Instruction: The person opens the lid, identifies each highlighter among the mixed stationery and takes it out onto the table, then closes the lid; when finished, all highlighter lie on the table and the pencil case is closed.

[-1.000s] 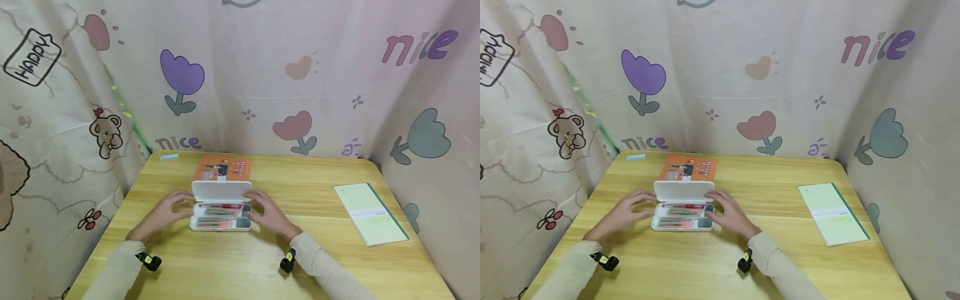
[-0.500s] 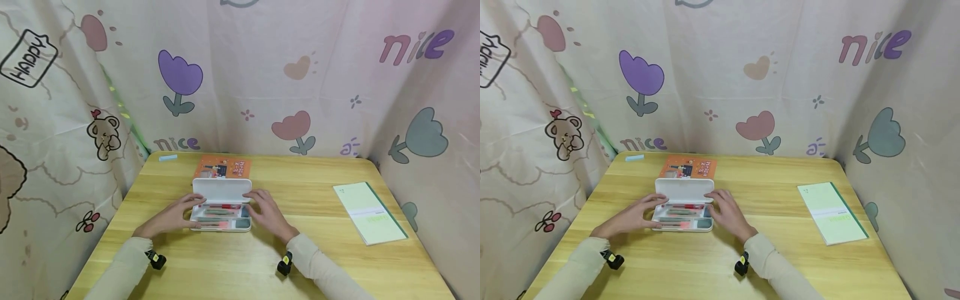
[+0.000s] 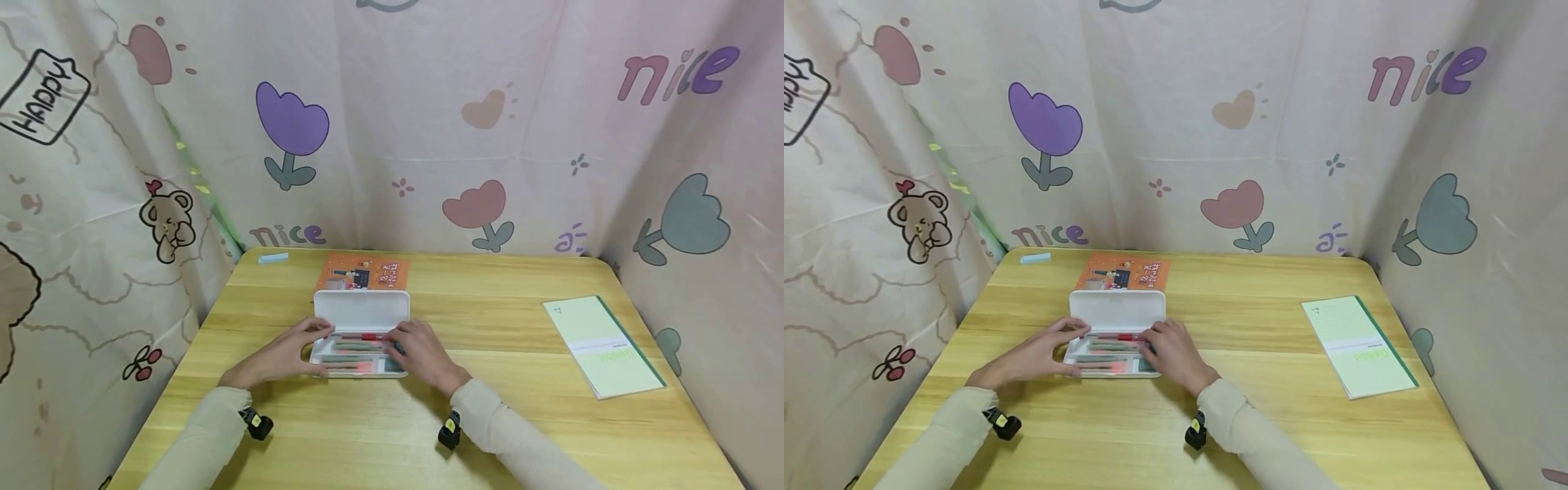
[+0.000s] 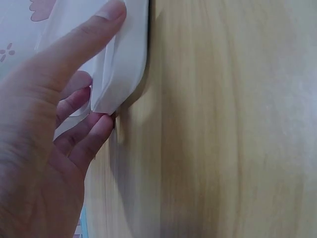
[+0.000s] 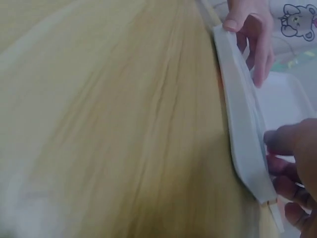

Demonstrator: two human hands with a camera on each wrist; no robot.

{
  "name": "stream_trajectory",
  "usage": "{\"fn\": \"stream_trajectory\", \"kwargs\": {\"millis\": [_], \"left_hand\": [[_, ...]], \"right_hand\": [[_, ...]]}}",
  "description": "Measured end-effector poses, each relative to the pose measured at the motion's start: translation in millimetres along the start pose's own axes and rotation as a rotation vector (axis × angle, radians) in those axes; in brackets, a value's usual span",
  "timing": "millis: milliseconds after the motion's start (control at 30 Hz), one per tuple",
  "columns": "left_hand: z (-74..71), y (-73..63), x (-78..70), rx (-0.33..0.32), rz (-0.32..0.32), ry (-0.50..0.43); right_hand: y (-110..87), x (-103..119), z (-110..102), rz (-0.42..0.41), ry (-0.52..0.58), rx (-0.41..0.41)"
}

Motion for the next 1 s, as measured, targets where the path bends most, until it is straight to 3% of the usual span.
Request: {"fn": "stream_trajectory", "kwargs": {"millis": [367,700,867,1000], "left_hand": [[-0.1,0.8,-3.4,0.011,0.014,-0.013],[0.8,0.5,-2.4,0.006,0.013,-0.013],[0.9,-1.0,-1.4,0.006,0.009,-0.014],[0.2,-2.5,-1.6,0.003,0.005,-0.011]], "right_hand": [[9.0,6.9,1.0,0.038,0.039,0.026],[11.3,16.3,-2.1,0.007,0.044,-0.023],[6.3,12.4,-17.4,-0.026,0.073,-0.091],[-3.5,-5.7,-37.6,-0.043,0.150,-0.150]]}}
Point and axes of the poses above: each hand's wrist, its own y-axis towards the middle knuckle, its own z-axis out of the palm, x = y × z, the point moved 9 cm from there along y, towards the middle knuckle, and after that the axes turned 6 degrees about y, right-handed, at the moved point
